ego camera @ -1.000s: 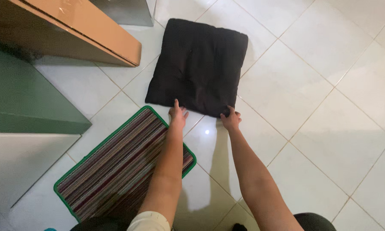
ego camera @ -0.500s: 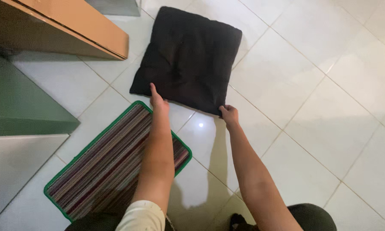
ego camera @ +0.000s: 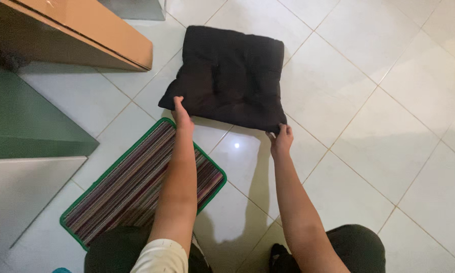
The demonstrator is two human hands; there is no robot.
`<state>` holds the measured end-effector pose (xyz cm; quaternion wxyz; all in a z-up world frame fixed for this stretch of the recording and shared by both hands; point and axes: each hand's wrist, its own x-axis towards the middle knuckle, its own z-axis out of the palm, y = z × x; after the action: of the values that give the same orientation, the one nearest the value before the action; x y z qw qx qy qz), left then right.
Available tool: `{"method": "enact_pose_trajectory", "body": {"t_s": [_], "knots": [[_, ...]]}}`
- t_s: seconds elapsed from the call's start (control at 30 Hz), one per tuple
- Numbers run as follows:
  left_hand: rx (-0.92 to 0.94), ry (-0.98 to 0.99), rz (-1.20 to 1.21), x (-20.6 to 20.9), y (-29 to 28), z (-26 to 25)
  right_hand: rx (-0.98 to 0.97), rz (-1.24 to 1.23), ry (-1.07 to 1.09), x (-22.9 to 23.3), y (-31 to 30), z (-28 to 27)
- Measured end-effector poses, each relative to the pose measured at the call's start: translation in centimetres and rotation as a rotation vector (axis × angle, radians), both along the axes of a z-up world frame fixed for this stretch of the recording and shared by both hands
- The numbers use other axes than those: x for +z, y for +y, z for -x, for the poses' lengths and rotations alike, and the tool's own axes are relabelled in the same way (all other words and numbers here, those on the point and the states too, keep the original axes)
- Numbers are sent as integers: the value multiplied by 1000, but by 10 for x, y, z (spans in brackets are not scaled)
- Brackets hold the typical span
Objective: The person folds a black garment by hand on a surface, then moves a red plastic stool before folding a second black garment.
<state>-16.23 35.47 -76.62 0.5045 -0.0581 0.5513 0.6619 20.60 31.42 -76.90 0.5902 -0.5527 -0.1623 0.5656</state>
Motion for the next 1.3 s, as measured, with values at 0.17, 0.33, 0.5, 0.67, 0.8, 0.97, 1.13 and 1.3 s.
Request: {"method": "enact_pose_trajectory", "body": {"t_s": [0.17, 0.33, 0.5, 0.67, 0.8, 0.97, 1.13, 1.3], "knots": [[-22, 291, -95, 71, -14, -16, -37, -44, -21, 106, 10, 20], [-146, 481, -345, 176, -34, -13, 179, -190, -74, 198, 16, 21], [-182, 468, -384, 282, -46, 15, 313, -250, -158, 289, 29, 27], [-196, 183, -298, 352, -81, 52, 360, -223, -361, 398, 25, 42], [-96, 127, -462, 385, -125, 78, 421, -133, -467, 458, 14, 40], [-198, 542, -204, 466, -176, 90, 480, -141, -814, 540, -11, 52], [-97, 597, -340, 578, -223, 97, 475, -224, -724, 648, -41, 86], [-225, 850, -103, 671, -257, 111, 626, -235, -563, 709, -52, 103]]}}
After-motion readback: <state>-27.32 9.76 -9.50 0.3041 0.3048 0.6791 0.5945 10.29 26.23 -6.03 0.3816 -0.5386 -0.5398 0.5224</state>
